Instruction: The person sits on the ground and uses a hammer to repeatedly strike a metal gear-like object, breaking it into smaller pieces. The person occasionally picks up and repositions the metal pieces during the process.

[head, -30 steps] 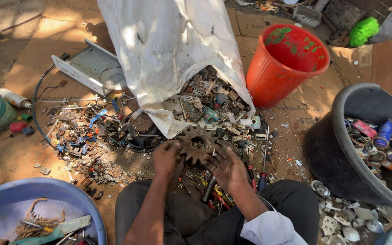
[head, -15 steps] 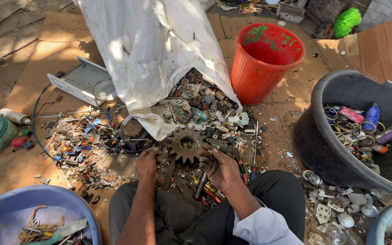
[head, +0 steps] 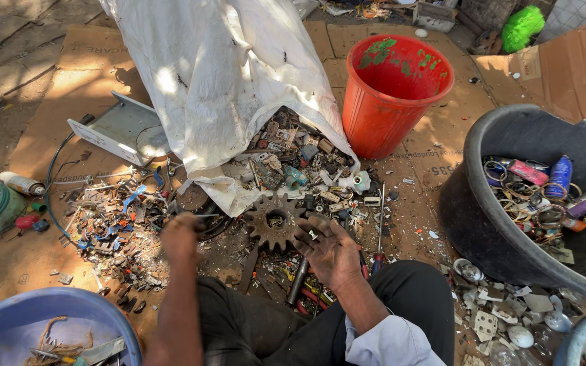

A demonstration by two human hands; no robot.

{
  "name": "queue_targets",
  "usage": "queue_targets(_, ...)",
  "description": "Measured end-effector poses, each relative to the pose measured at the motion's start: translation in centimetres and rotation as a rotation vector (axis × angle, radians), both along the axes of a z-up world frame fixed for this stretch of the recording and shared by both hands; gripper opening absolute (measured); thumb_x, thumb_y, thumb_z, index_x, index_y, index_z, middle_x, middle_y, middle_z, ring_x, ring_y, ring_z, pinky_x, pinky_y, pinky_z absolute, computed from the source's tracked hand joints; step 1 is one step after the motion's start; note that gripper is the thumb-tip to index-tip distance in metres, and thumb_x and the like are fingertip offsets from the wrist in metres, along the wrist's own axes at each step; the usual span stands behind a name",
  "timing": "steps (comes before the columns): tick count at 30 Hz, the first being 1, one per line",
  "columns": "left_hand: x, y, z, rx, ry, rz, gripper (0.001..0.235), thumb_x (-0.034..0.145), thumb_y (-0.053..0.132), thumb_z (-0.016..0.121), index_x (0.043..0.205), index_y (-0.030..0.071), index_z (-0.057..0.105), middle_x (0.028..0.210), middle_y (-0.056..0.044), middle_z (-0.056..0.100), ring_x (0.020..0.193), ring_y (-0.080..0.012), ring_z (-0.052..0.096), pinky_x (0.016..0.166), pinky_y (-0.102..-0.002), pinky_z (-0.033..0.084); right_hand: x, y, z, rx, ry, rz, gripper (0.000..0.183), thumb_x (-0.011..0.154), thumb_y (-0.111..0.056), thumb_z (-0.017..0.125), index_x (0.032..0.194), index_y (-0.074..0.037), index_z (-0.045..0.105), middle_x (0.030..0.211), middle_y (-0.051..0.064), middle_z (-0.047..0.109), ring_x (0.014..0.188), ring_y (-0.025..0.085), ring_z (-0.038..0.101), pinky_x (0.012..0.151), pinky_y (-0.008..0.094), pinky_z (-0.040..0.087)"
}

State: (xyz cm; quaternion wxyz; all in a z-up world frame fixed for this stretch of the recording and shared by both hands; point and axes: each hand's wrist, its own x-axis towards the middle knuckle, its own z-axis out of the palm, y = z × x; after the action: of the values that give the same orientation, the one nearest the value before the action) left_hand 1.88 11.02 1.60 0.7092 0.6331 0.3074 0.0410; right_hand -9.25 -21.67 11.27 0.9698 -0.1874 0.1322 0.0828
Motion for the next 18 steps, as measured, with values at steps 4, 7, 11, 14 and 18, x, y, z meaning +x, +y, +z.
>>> queue_targets(4,3.9,9.1,2.3,0.337,-0.156,-0.001,0.022,0.098,0.013,0.070,0.109,-0.005,0.068,0.099,-0.016,0.067,0.082,-0.0193,0.058,0.068,-0.033,0.047,0.5,0.4,0.1,0.026,0.028,-0.003,0.046,0.105,-0.037,0.047,0.115,0.001,0.070,0.117,0.022,0.070,0.105,0.036,0.068,0.096,0.050,0.055)
queue_targets(7,5.6,12.7,3.3,0.626,-0.103,-0.056,0.056,0.095,0.019,0.076,0.141,-0.004,0.057,0.128,-0.020,0.061,0.101,-0.0241,0.062,0.079,-0.035,0.052,0.5,0.5,0.4,0.034,-0.009,0.004,0.038,0.104,-0.027,0.047,0.115,0.002,0.069,0.118,0.025,0.070,0.107,0.038,0.069,0.097,0.049,0.057)
queue_targets(11,3.4,7.8,2.4,0.456,0.094,-0.002,0.055,0.098,0.025,0.073,0.138,-0.010,0.056,0.120,-0.029,0.066,0.088,-0.0306,0.064,0.073,-0.043,0.053,1.2,1.4,1.0,-0.119,0.056,-0.014,0.028,0.091,-0.004,0.053,0.114,0.002,0.067,0.120,0.025,0.071,0.112,0.037,0.071,0.098,0.045,0.062)
queue_targets(14,-1.4,-1.2,0.7,0.560,-0.162,-0.119,0.041,0.093,0.018,0.074,0.129,-0.001,0.070,0.104,-0.018,0.075,0.088,-0.0225,0.067,0.079,-0.036,0.053,0.6,-0.8,1.3,-0.238,0.071,-0.030,0.022,0.095,-0.006,0.064,0.116,0.002,0.066,0.119,0.021,0.069,0.110,0.035,0.071,0.095,0.045,0.059)
queue_targets(18,-6.4,-7.9,0.5,0.584,-0.087,-0.377,0.028,0.096,0.025,0.069,0.109,0.003,0.080,0.097,-0.014,0.077,0.083,-0.0176,0.069,0.077,-0.035,0.054,-3.7,-8.6,1.8,-1.090,0.310,-0.173,0.026,0.093,-0.017,0.069,0.115,-0.003,0.073,0.104,0.017,0.077,0.093,0.032,0.076,0.080,0.038,0.064)
